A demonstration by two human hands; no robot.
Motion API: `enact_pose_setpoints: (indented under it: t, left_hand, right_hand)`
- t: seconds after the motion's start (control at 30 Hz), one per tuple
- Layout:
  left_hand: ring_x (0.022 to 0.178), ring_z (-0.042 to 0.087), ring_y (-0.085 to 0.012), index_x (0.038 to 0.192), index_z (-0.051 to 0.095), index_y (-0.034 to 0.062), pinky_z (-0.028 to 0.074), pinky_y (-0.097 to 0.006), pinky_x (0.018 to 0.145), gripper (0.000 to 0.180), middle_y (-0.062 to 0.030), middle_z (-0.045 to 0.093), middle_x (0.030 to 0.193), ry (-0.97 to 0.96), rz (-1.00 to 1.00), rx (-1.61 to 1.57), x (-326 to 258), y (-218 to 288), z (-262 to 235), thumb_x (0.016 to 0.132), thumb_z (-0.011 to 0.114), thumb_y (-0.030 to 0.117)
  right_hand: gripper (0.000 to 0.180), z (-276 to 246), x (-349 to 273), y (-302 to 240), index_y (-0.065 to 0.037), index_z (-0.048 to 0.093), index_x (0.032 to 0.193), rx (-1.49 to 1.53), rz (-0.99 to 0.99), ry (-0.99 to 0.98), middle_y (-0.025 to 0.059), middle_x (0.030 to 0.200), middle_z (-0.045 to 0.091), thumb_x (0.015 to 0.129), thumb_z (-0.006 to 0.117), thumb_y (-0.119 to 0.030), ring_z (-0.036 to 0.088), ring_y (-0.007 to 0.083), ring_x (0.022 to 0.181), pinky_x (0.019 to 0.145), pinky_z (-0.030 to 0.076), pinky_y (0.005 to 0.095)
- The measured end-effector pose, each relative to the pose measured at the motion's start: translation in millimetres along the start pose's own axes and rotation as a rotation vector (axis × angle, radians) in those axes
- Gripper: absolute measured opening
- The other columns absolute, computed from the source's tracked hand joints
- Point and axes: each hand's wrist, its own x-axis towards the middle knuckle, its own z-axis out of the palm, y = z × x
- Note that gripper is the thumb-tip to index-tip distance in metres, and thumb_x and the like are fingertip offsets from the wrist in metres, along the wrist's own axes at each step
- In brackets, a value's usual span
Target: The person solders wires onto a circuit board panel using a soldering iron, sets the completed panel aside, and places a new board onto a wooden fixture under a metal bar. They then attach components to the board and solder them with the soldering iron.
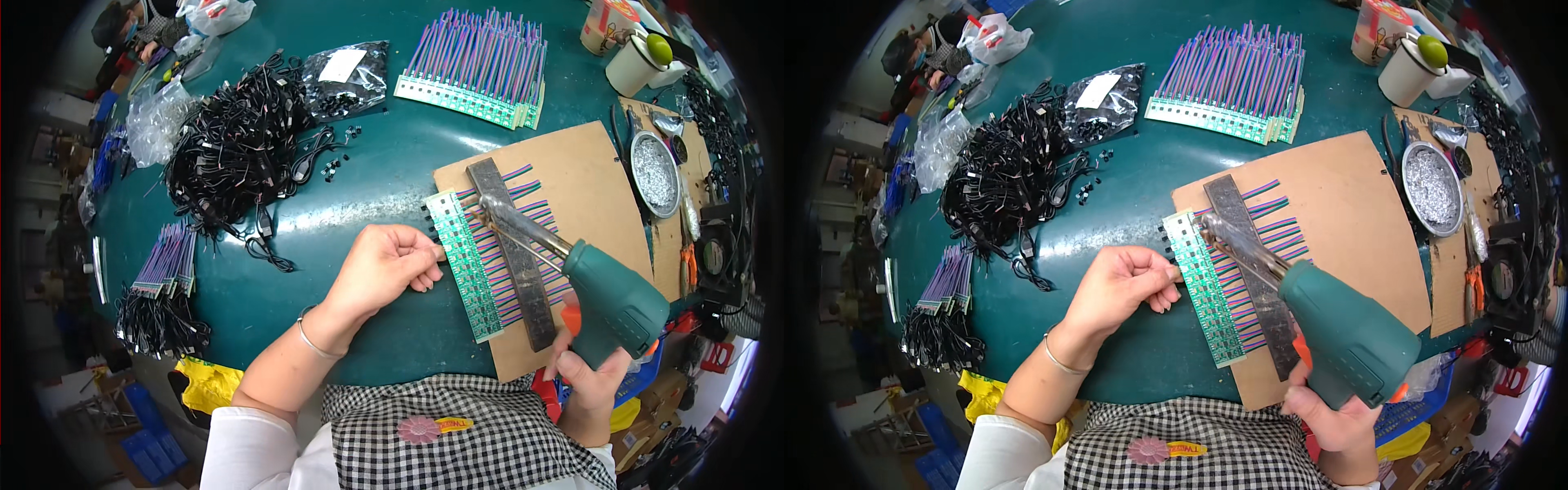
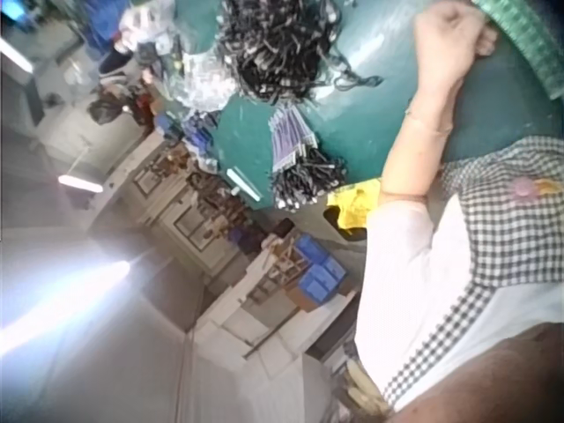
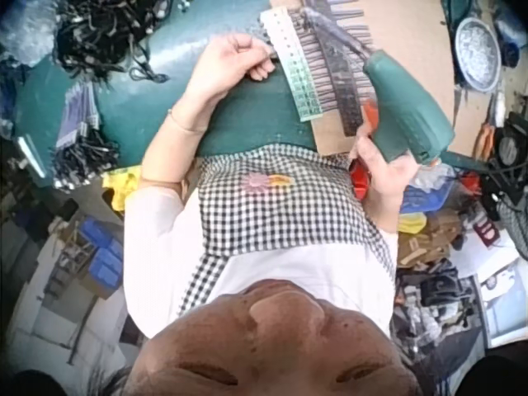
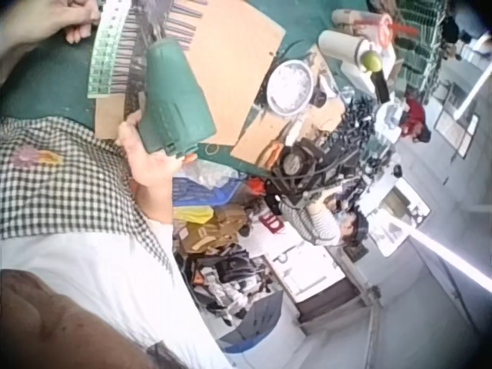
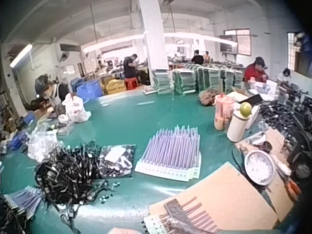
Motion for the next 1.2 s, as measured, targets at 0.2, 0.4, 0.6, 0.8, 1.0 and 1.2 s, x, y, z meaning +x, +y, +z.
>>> enact_pose_setpoints:
  t: [0.2,0.4,0.6,0.8,1.0,1.2]
  left_hand:
    - [0.055,0.058,-0.009,0.08,0.063,-0.0038,0.048,-0.02,0.052,0.013,-0.0066,0.063,0.066,-0.041,-0.044,-0.006,3.9,2.8,-2.7,0.084,0.06,0.008]
    - [0.055,0.058,-0.009,0.078,0.063,-0.0034,0.048,-0.02,0.052,0.012,-0.0065,0.063,0.066,-0.05,-0.037,-0.011,5.3,1.9,-4.4,0.083,0.061,0.008]
    - [0.055,0.059,-0.0092,0.078,0.063,-0.0036,0.048,-0.02,0.053,0.013,-0.0068,0.063,0.066,-0.058,-0.024,-0.024,6.1,-0.2,-4.6,0.083,0.061,0.008]
    - [0.055,0.059,-0.0094,0.079,0.063,-0.0041,0.049,-0.02,0.053,0.012,-0.0072,0.063,0.066,-0.056,-0.02,-0.027,5.1,0.0,-5.2,0.083,0.061,0.007]
    - [0.055,0.059,-0.0095,0.079,0.063,-0.0041,0.049,-0.02,0.053,0.012,-0.0073,0.063,0.066,-0.058,-0.024,-0.035,6.1,0.0,-4.5,0.082,0.06,0.007]
    - [0.055,0.059,-0.0096,0.078,0.063,-0.0036,0.049,-0.02,0.053,0.012,-0.007,0.063,0.065,-0.041,-0.042,-0.021,6.2,1.1,-3.9,0.082,0.06,0.007]
  right_hand:
    - [0.061,-8.4,-9.4,-1.0,0.012,0.036,0.117,-0.031,0.05,0.062,0.0221,0.11,0.049,0.069,0.069,-0.005,0.054,0.0161,0.053,0.039,0.047,0.025]
    - [0.055,-16.7,-11.4,3.0,0.013,0.04,0.118,0.02,0.077,-0.077,0.0251,0.111,0.053,0.07,0.065,0.005,0.058,0.0171,0.061,0.049,0.051,0.0261]
    - [0.053,-13.9,-13.5,4.7,0.013,0.04,0.118,0.027,0.097,-0.056,0.0251,0.112,0.053,0.071,0.064,0.008,0.058,0.0178,0.064,0.05,0.051,0.0268]
    - [0.05,-10.8,-13.4,2.8,0.012,0.041,0.116,0.023,0.146,-0.031,0.0232,0.11,0.053,0.071,0.063,0.009,0.058,0.0176,0.063,0.051,0.051,0.0269]
    - [0.049,-8.0,-11.2,4.8,0.01,0.041,0.115,0.006,0.135,-0.058,0.0199,0.104,0.053,0.071,0.063,0.008,0.058,0.0168,0.063,0.051,0.051,0.0264]
    - [0.046,-15.6,-12.8,10.2,0.01,0.042,0.113,-0.064,0.162,-0.144,0.0143,0.078,0.057,0.073,0.063,0.006,0.056,0.0151,0.056,0.049,0.049,0.0248]
